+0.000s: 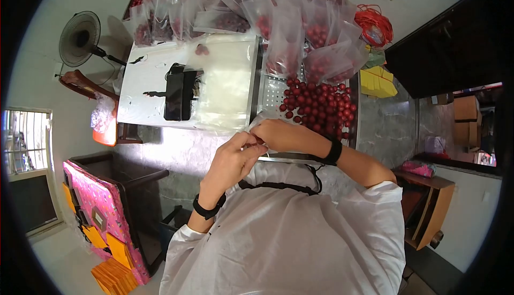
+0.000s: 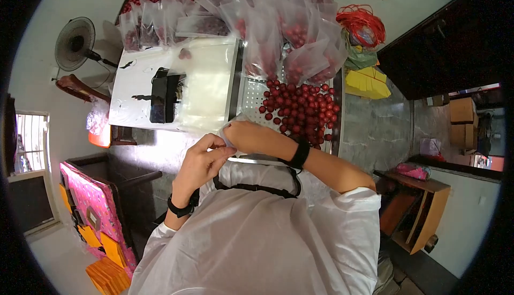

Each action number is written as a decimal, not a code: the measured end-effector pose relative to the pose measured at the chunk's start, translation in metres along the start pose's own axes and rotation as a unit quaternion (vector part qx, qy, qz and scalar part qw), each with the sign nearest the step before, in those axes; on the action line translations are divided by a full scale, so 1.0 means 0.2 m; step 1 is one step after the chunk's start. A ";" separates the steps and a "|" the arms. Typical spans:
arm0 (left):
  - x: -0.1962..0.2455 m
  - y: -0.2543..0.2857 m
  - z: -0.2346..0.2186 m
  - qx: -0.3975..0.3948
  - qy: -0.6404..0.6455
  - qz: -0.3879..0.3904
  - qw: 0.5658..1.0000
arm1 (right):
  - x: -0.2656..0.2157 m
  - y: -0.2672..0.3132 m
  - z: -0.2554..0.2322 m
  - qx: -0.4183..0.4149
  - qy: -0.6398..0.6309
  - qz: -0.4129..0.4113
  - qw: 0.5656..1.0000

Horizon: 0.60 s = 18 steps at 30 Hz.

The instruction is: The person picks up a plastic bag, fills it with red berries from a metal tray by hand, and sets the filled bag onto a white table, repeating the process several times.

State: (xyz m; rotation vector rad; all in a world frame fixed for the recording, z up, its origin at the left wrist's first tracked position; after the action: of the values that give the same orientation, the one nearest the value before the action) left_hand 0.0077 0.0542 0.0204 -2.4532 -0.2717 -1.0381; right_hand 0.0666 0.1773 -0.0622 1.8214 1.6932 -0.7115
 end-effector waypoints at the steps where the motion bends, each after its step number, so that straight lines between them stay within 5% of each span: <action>1: 0.00 0.00 0.00 -0.003 0.003 -0.003 1.000 | -0.04 0.01 -0.05 0.023 -0.010 -0.023 0.999; 5: -0.02 0.00 -0.02 -0.008 0.000 -0.014 1.000 | -0.17 0.09 -0.33 -0.005 -0.068 0.055 0.996; 7: -0.03 0.01 -0.02 -0.007 -0.006 -0.013 1.000 | -0.18 0.16 -0.50 0.143 -0.057 0.039 0.987; 12: 0.01 -0.01 -0.03 -0.015 -0.004 -0.025 1.000 | -0.07 0.20 -0.51 0.138 -0.058 0.089 0.985; 15: 0.02 -0.02 -0.02 -0.010 -0.017 -0.010 1.000 | -0.01 0.16 -0.42 0.139 -0.083 0.077 0.984; 18: 0.03 -0.01 0.00 -0.008 -0.033 -0.015 0.999 | 0.01 0.12 -0.41 0.223 -0.054 -0.027 0.973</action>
State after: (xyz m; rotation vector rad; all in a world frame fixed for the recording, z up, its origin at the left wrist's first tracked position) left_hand 0.0104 0.0559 0.0249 -2.5079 -0.3230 -0.9762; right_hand 0.0928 0.2355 -0.0049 1.9872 1.6056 -1.2744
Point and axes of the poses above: each hand's wrist, its own y-axis away from the middle knuckle, its own z-axis out of the palm, x = y × z, the point moved 5 cm from there along -y, towards the middle knuckle, and after that the axes turned 11 degrees about x, right-handed, at the moved point
